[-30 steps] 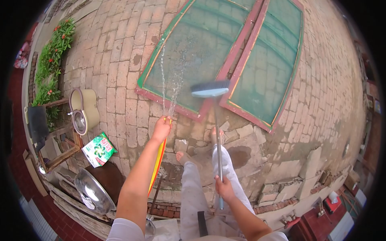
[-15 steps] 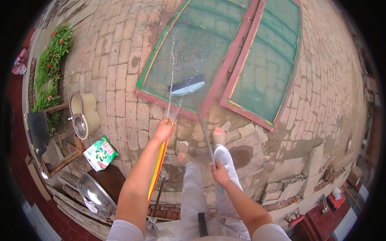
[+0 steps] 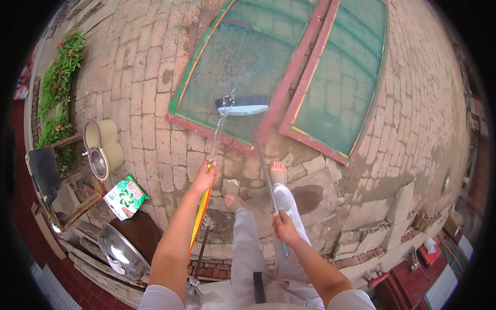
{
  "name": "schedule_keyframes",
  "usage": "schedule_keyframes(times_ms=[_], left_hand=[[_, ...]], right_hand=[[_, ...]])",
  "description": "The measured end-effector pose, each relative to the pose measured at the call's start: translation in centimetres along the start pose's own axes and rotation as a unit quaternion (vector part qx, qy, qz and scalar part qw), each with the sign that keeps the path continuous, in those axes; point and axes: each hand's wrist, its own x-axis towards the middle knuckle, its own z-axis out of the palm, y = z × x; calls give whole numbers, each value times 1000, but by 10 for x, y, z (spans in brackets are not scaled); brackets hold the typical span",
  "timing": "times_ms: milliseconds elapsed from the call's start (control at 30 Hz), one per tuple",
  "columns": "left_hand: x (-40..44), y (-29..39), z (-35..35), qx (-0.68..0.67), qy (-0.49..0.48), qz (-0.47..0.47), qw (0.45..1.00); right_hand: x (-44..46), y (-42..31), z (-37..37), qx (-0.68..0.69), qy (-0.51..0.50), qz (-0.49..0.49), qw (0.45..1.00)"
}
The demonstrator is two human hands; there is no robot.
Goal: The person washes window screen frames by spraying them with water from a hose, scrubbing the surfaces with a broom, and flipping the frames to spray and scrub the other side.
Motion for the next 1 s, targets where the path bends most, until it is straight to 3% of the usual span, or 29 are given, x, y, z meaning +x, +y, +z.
schedule_keyframes(times_ms=[133,200,300,500,633,800,1000], left_hand=[[-20,-28,-3,90,77,115,986],[-42,-13,-3,26,87,103,991],[-52,-8,-9,41,92,33,994],[-18,-29,-10,84,171,79,979],[5,-40,-27,79,159,12,984],[0,-14,-33,34,78,-85,993],[3,12,-21,-50,8,-117,992]], right_hand=[[5,9,3,0,-1,10,1000],[9,17,4,-2,0,10,1000],[11,24,8,5,1,9,1000],[9,35,20,20,7,8,1000],[5,44,22,16,2,-6,1000],[2,49,26,-12,-2,10,1000],[30,-6,11,-104,-16,-7,994]])
